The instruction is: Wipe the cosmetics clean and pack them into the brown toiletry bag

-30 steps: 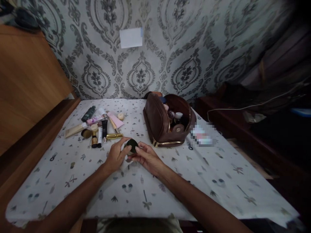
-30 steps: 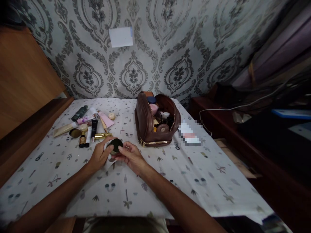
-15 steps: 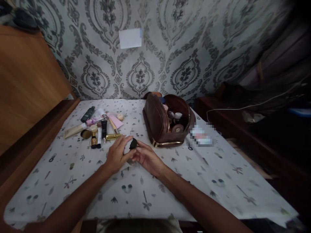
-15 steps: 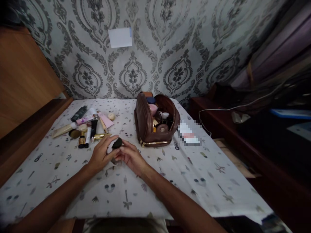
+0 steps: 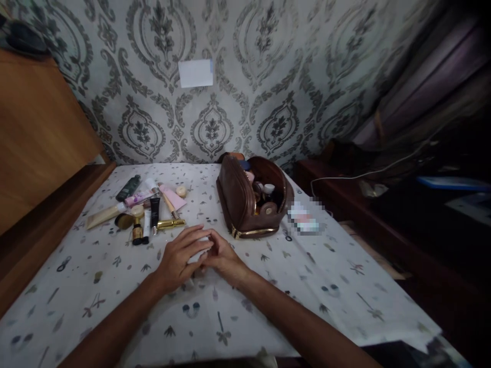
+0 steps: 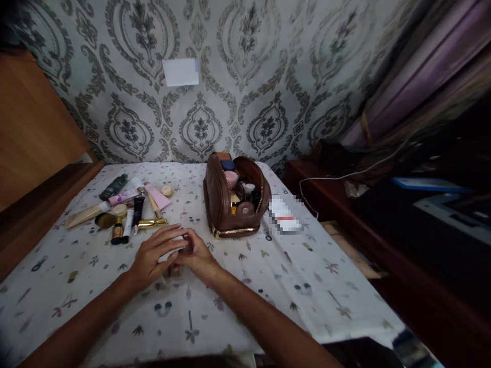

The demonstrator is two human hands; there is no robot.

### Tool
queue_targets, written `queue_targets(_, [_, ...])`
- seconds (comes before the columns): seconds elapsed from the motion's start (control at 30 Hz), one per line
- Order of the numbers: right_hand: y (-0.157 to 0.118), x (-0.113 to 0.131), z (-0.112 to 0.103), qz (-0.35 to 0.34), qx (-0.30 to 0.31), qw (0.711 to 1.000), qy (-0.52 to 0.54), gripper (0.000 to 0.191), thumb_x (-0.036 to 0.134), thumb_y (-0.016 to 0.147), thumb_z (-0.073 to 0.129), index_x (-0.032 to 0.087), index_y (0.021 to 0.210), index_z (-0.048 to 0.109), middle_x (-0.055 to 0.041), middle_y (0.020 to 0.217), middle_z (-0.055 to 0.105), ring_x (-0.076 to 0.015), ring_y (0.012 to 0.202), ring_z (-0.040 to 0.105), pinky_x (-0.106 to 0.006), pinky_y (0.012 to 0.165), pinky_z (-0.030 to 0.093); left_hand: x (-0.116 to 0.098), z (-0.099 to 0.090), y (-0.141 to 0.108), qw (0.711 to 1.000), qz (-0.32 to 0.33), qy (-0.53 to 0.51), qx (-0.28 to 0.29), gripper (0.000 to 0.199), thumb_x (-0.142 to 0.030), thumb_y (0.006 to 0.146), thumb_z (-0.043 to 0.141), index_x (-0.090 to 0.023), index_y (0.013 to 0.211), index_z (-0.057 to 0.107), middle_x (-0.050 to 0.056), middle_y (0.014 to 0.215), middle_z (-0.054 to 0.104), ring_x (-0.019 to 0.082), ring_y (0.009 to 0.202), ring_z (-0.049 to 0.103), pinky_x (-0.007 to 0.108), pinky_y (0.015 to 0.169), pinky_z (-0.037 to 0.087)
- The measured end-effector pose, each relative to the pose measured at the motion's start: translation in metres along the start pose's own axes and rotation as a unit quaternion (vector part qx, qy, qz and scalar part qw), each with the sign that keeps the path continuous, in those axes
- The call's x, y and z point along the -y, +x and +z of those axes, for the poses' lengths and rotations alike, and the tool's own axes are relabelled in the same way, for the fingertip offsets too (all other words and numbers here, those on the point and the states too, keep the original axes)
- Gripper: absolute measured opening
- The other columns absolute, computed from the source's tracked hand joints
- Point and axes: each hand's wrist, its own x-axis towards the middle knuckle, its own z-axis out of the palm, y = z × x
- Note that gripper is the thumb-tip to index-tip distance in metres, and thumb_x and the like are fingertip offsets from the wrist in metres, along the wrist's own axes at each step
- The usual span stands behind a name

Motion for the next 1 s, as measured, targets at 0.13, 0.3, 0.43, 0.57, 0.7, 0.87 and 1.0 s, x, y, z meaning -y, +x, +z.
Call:
queue_targets(0.13, [-0.001, -0.003, -0.001, 0.015, -0.003, 1.000, 0.006, 0.055, 0.032, 0.064, 0.084, 0.023, 0.107, 0.051, 0.0073, 0.065, 0.064, -0.0101, 0.048, 0.061, -0.018, 0.046, 0.048, -0.003, 0.003, 0.001, 0.998, 0.002, 0.056, -0.018, 0.039, -0.022, 0.094, 0.049, -0.023, 0.133, 0.053, 0.012, 0.138, 0.055, 0.025, 0.131, 0.047, 0.043, 0.107, 0.043])
queue_targets(0.3, [-0.002, 0.002, 0.000, 0.048, 0.030, 0.995, 0.083, 0.052, 0.060, 0.073, 0.071, 0.021, 0.099, 0.051, 0.0024, 0.064, 0.066, -0.0130, 0.049, 0.064, -0.019, 0.044, 0.046, -0.006, 0.003, -0.001, 0.993, 0.011, 0.108, -0.041, 0.053, -0.016, 0.094, 0.047, -0.025, 0.145, 0.039, 0.013, 0.148, 0.043, 0.026, 0.138, 0.039, 0.042, 0.111, 0.037])
queue_targets(0.43, [-0.007, 0.025, 0.001, -0.004, -0.007, 0.997, 0.071, 0.045, 0.057, 0.076, 0.070, 0.020, 0.095, 0.054, 0.0002, 0.068, 0.068, -0.0122, 0.051, 0.063, -0.019, 0.044, 0.042, -0.012, -0.002, 0.003, 0.994, -0.027, 0.043, -0.095, 0.044, -0.015, 0.094, 0.044, -0.026, 0.137, 0.047, 0.010, 0.141, 0.050, 0.023, 0.130, 0.048, 0.038, 0.107, 0.041])
queue_targets(0.57, [-0.021, 0.076, -0.007, -0.108, -0.076, 0.991, 0.013, 0.040, 0.053, 0.076, 0.072, 0.020, 0.095, 0.059, -0.0038, 0.083, 0.070, -0.0093, 0.049, 0.052, -0.022, 0.046, 0.042, -0.027, -0.010, 0.032, 0.976, -0.163, -0.059, -0.135, 0.025, -0.028, 0.097, 0.042, -0.024, 0.114, 0.060, 0.007, 0.112, 0.066, 0.022, 0.107, 0.062, 0.033, 0.091, 0.050])
queue_targets(0.7, [-0.032, 0.142, -0.021, -0.183, -0.157, 0.968, -0.063, 0.041, 0.044, 0.066, 0.081, 0.022, 0.096, 0.064, 0.0041, 0.067, 0.057, -0.0069, 0.047, 0.043, -0.019, 0.043, 0.036, -0.047, -0.002, 0.079, 0.963, -0.213, -0.159, 0.049, 0.041, -0.041, 0.097, 0.041, -0.020, 0.130, 0.054, 0.002, 0.078, 0.069, 0.019, 0.072, 0.066, 0.028, 0.066, 0.051])
queue_targets(0.87, [-0.027, 0.194, -0.039, -0.206, -0.190, 0.939, -0.199, 0.034, 0.037, 0.065, 0.080, 0.018, 0.087, 0.064, 0.0026, 0.074, 0.059, -0.0059, 0.052, 0.046, -0.021, 0.048, 0.040, -0.060, 0.035, 0.121, 0.967, -0.160, -0.139, 0.139, 0.062, -0.041, 0.096, 0.039, -0.012, 0.150, 0.027, 0.005, 0.076, 0.067, 0.023, 0.069, 0.065, 0.030, 0.063, 0.048])
queue_targets(1.0, [-0.022, 0.208, -0.053, -0.202, -0.193, 0.923, -0.267, 0.039, 0.034, 0.066, 0.078, 0.018, 0.099, 0.063, 0.0022, 0.082, 0.061, -0.0057, 0.054, 0.049, -0.020, 0.048, 0.041, -0.059, 0.053, 0.128, 0.958, -0.176, -0.147, 0.174, 0.055, -0.037, 0.096, 0.038, -0.011, 0.144, 0.034, 0.011, 0.088, 0.071, 0.028, 0.077, 0.068, 0.033, 0.065, 0.049])
